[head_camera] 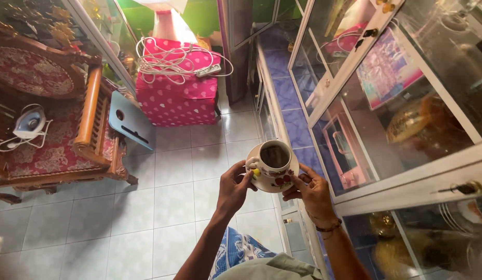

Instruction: Move a teapot and various teacups from a wooden table into a display cabinet.

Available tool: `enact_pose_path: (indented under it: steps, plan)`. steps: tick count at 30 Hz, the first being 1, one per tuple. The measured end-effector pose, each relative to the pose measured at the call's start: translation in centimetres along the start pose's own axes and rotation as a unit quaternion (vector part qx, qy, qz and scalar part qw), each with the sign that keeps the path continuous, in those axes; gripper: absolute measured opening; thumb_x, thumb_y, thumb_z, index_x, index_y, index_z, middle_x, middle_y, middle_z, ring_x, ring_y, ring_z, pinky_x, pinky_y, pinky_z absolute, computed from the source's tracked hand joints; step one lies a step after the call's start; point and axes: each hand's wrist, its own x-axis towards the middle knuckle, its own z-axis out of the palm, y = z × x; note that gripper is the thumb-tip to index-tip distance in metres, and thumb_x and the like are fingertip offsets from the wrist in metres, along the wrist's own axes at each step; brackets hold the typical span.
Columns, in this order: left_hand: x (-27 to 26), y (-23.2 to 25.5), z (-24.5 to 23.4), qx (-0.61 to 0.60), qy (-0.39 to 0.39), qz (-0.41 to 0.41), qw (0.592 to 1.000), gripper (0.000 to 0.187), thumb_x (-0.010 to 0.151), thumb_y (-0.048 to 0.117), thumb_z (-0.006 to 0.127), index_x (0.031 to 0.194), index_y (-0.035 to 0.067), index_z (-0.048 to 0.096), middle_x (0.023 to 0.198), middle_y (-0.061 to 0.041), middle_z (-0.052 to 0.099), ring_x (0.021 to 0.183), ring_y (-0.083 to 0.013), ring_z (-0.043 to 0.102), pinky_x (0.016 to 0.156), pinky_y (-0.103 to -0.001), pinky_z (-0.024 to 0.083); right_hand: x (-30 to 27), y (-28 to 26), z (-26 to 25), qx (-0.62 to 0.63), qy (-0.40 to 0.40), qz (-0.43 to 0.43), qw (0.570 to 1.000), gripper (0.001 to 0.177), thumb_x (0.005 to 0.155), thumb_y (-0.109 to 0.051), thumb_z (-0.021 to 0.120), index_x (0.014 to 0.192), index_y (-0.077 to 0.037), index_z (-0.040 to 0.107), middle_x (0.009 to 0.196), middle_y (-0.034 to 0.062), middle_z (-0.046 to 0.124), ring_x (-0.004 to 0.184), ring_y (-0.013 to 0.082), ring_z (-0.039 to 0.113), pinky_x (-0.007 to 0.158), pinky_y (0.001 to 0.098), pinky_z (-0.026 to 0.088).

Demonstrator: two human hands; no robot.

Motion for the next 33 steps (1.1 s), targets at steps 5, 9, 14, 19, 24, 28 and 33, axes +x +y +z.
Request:
enact_pose_path:
  steps: [5, 9, 14, 19, 24, 28, 33]
  plan:
    - [8.7, -0.2, -1.7, -0.029, 0.003, 0.007, 1.000, 0.034, 0.099, 0.007, 0.062, 0.130, -0.008, 0.063, 0.111, -0.015, 0.072, 0.086, -0.0200, 0.076, 0.067, -0.032, 0.068, 8.5, -1.4, 1.6, -0.004, 0.006, 0.001, 1.000, 0.052, 0.095, -0.007, 0.064, 0.142, 0.008, 0.051, 0.088, 0.0181, 0.073, 0.065, 0.0254, 0.076, 0.057, 0.0384, 0.067]
    - [17.1, -0.1, -3.8, -0.063, -0.016, -0.007, 0.998, 0.041, 0.099, 0.008, 0.062, 0.138, -0.007, 0.057, 0.104, -0.016, 0.073, 0.082, -0.0210, 0.076, 0.067, -0.033, 0.068, 16.2, -2.3, 3.4, 0.023, -0.006, -0.021, 0.999, 0.052, 0.096, -0.009, 0.063, 0.142, 0.010, 0.050, 0.091, 0.0174, 0.073, 0.069, 0.0251, 0.077, 0.060, 0.0385, 0.068]
    - [28.5, 2.0, -7.3, -0.081, -0.071, -0.058, 0.992, 0.053, 0.098, 0.010, 0.059, 0.148, 0.000, 0.045, 0.087, -0.016, 0.071, 0.064, -0.0219, 0.073, 0.056, -0.034, 0.065, 26.6, -4.2, 7.0, 0.010, 0.032, -0.033, 0.999, 0.052, 0.096, -0.010, 0.064, 0.143, 0.009, 0.052, 0.091, 0.0187, 0.073, 0.069, 0.0259, 0.076, 0.059, 0.0392, 0.068]
    - [39.5, 3.6, -10.3, -0.069, -0.118, -0.023, 0.990, 0.052, 0.101, 0.011, 0.061, 0.151, 0.001, 0.048, 0.084, -0.013, 0.069, 0.062, -0.0164, 0.070, 0.052, -0.029, 0.060, 36.3, -5.8, 10.2, 0.025, 0.072, -0.031, 0.997, 0.051, 0.095, -0.010, 0.064, 0.141, 0.008, 0.051, 0.093, 0.0194, 0.074, 0.071, 0.0267, 0.077, 0.060, 0.0396, 0.068]
    - [48.4, 4.0, -10.9, -0.078, -0.139, -0.013, 0.987, 0.050, 0.101, 0.011, 0.062, 0.149, -0.001, 0.051, 0.085, -0.011, 0.069, 0.063, -0.0142, 0.068, 0.053, -0.027, 0.058, 44.1, -6.7, 11.2, 0.053, 0.087, -0.060, 0.993, 0.048, 0.095, -0.008, 0.064, 0.138, 0.010, 0.054, 0.093, 0.0211, 0.074, 0.068, 0.0288, 0.076, 0.057, 0.0398, 0.066]
    - [55.2, 5.0, -9.6, -0.110, -0.168, 0.005, 0.980, 0.047, 0.103, 0.011, 0.060, 0.147, -0.003, 0.053, 0.093, -0.010, 0.073, 0.068, -0.0125, 0.068, 0.057, -0.026, 0.057, 50.1, -8.6, 10.8, 0.066, 0.108, -0.073, 0.989, 0.044, 0.095, -0.009, 0.062, 0.135, 0.008, 0.053, 0.093, 0.0204, 0.074, 0.066, 0.0279, 0.076, 0.057, 0.0395, 0.067]
    - [65.2, 5.3, -7.1, -0.126, -0.174, 0.031, 0.976, 0.044, 0.105, 0.011, 0.060, 0.146, -0.004, 0.057, 0.089, -0.007, 0.072, 0.068, -0.0104, 0.065, 0.060, -0.025, 0.055, 58.4, -11.6, 9.1, 0.030, 0.129, -0.112, 0.985, 0.041, 0.095, -0.007, 0.063, 0.133, 0.008, 0.055, 0.095, 0.0187, 0.074, 0.068, 0.0250, 0.075, 0.059, 0.0391, 0.067]
